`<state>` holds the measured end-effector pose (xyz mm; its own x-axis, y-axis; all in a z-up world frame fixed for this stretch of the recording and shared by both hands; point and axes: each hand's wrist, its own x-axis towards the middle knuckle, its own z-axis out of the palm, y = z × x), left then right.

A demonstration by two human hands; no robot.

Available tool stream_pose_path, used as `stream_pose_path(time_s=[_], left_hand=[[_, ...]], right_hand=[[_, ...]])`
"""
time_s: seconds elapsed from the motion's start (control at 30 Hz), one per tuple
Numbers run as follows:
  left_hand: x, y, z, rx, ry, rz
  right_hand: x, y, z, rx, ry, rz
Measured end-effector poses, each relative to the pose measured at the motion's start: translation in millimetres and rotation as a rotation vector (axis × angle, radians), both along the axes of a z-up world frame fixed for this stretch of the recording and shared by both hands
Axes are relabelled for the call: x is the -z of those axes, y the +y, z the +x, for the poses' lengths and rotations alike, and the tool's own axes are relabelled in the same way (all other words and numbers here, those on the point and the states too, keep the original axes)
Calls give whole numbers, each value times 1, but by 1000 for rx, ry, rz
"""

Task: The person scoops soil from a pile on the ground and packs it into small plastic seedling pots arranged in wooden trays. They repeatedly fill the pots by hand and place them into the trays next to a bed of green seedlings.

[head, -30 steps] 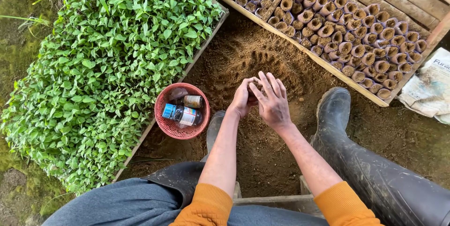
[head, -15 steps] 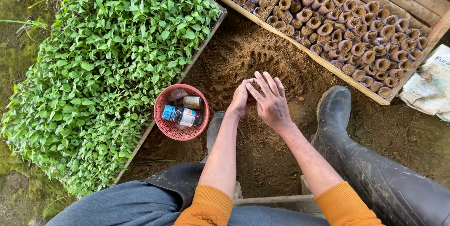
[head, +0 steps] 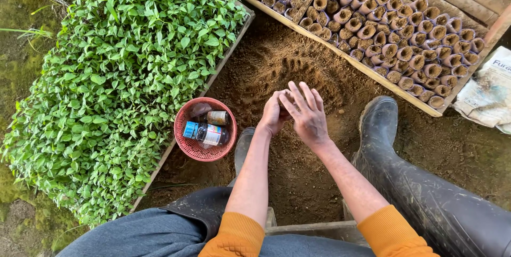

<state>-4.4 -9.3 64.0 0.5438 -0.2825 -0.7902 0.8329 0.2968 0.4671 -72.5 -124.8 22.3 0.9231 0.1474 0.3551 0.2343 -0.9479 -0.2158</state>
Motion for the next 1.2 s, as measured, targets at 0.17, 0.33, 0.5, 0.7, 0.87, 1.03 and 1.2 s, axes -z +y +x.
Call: stream_pose_path(time_s=[0.17,0.33,0.5,0.7,0.87,1.03,1.2], left_hand=[[24,0,1,-22,31,51],[42,3,-1,-42,22,70],[-7,3,1,-28,-1,-2],[4,3,1,-63,0,-82],[11,3,2,-64,-95,-168],[-14,-7,-10,-164,-205,-174],[16,-11,-30,43,-236,14]], right_hand=[[-8,4,0,-17,23,-2],[-8,1,2,-47,-3,23],[-1,-2,1,3,11,19],[-21,-1,5,35,-34,177],[-53,2,12,7,192,536],[-47,3,18,61,418,405],[-30,-4,9,91,675,243]])
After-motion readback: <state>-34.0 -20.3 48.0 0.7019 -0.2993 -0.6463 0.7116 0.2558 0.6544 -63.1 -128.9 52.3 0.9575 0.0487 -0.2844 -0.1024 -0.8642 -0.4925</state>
